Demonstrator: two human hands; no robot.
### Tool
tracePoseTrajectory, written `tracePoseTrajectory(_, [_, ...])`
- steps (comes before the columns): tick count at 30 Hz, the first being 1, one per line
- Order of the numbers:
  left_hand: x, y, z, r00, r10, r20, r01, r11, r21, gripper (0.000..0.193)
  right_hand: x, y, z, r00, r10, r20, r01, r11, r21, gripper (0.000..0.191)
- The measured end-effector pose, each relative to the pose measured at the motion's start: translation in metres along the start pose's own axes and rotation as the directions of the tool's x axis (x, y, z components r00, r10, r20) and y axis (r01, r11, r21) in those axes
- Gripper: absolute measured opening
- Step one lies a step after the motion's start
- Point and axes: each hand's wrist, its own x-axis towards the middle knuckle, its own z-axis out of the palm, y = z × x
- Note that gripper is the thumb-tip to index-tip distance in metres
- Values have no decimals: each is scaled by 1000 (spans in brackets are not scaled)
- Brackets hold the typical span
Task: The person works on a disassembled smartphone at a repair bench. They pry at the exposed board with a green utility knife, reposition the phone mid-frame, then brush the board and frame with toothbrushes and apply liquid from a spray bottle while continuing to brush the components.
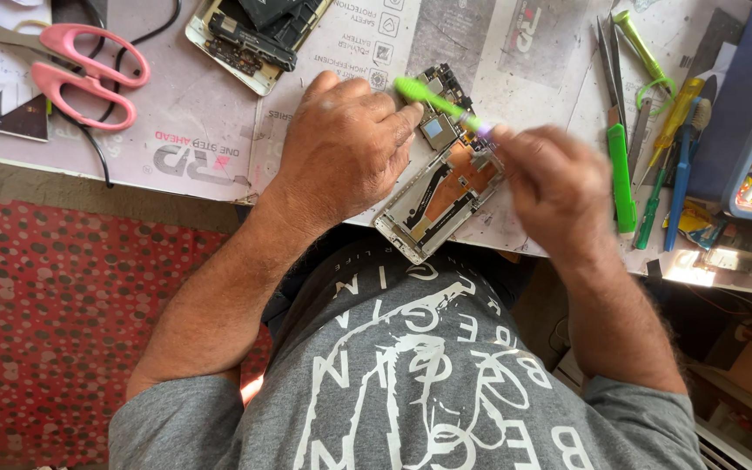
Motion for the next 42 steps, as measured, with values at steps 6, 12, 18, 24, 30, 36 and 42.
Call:
tracePoseTrajectory(6, [1,1,2,999,-27,27,28,999,-16,19,-2,-16,-22,998,57,25,-57,998,-18,14])
tracePoseTrajectory(12, [1,1,0,1000,-2,8,2,1000,3,23,2,-10,-6,999,34,8,-34,999,12,16])
tracePoseTrajectory(18, [1,1,0,1000,-21,-4,21,1000,-5,21,-11,6,-12,996,46,-79,-49,998,-36,11])
tracePoseTrajectory(24, [0,0,0,1000,-8,13,8,1000,-9,22,-11,10,-6,997,30,-70,-35,996,-77,13])
tracePoseTrajectory(30, [1,0,0,1000,-23,18,24,1000,-10,22,-15,8,-7,996,36,-76,-43,995,-93,9])
tracePoseTrajectory(36, [0,0,1,1000,-13,14,13,1000,4,22,-11,11,-3,993,64,-99,-71,996,-62,9])
tracePoseTrajectory(42, [0,-1,1,1000,-5,14,5,1000,9,22,-16,6,-11,991,66,-118,-75,994,-76,9])
